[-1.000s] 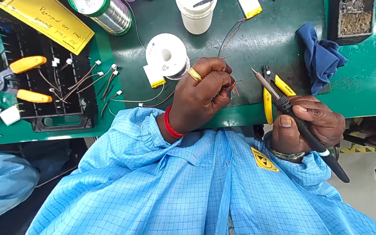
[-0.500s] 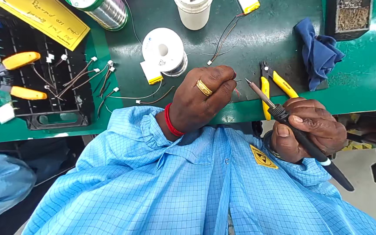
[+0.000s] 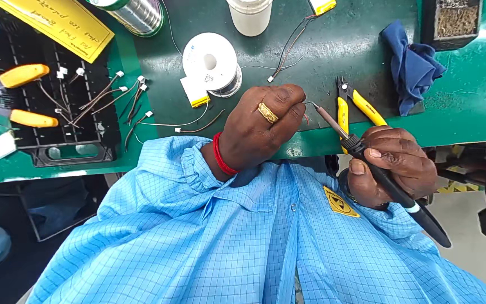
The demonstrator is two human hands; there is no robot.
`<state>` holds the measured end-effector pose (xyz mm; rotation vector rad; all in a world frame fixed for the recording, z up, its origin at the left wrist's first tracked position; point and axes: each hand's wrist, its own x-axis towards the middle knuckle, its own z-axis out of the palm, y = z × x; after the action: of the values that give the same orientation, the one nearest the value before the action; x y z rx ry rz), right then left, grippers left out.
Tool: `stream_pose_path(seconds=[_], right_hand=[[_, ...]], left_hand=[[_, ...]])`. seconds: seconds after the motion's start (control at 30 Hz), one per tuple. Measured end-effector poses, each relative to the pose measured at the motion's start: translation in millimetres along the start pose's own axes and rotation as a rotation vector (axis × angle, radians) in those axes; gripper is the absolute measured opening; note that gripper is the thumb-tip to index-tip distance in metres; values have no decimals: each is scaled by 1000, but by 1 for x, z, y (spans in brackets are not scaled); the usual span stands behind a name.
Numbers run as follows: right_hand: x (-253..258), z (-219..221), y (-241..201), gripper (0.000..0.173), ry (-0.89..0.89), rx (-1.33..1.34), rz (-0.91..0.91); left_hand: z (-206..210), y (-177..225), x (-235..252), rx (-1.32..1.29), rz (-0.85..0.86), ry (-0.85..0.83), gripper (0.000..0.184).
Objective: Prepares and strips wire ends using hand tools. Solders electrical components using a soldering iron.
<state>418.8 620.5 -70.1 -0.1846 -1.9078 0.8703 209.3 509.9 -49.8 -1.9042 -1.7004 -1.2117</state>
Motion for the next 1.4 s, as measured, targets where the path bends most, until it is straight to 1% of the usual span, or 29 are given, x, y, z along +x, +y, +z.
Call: stream_pose_path(seconds=[0.3, 0.37, 0.43, 0.53, 0.63, 0.73, 0.8, 0.87, 0.93, 0.97, 1.07, 1.17, 1.3, 1.4], right_hand=[[-1, 2, 2, 16, 20, -17, -1], [-2, 2, 2, 15, 37, -21, -2], [-2, 2, 3, 15, 62, -56, 9], [-2, 5, 5, 16, 127, -117, 48], [1, 8, 2, 17, 162, -98, 135], [6, 15, -3, 22, 112, -11, 200], [10, 20, -5, 26, 36, 61, 220], [10, 28, -4, 23, -34, 122, 214], [10, 36, -5, 16, -90, 159, 214], [10, 40, -7, 15, -105, 167, 223], [5, 51, -10, 26, -88, 199, 272], [4, 51, -11, 27, -85, 217, 308], [7, 42, -12, 20, -180, 177, 323], [11, 37, -12, 12, -274, 111, 326]], left_hand=[[1, -1, -1, -12, 2, 6, 2], [1, 0, -1, -15, -17, 12, 2], [0, 1, 0, -52, -71, 12, 3], [-7, 6, 9, -213, -261, -3, 8], [-23, 13, 16, -496, -521, -110, 9], [-31, 22, 15, -782, -805, -166, 7], [-30, 25, 12, -888, -980, -182, 7], [-26, 27, 9, -965, -1100, -163, 8], [-22, 29, 5, -1016, -1169, -112, 8], [-20, 31, 3, -1029, -1187, -94, 8], [-18, 32, -1, -1067, -1203, -79, 9], [-18, 32, -3, -1096, -1195, -52, 10], [-21, 27, -7, -1042, -1125, 40, 18], [-25, 24, -13, -919, -1062, 24, 20]])
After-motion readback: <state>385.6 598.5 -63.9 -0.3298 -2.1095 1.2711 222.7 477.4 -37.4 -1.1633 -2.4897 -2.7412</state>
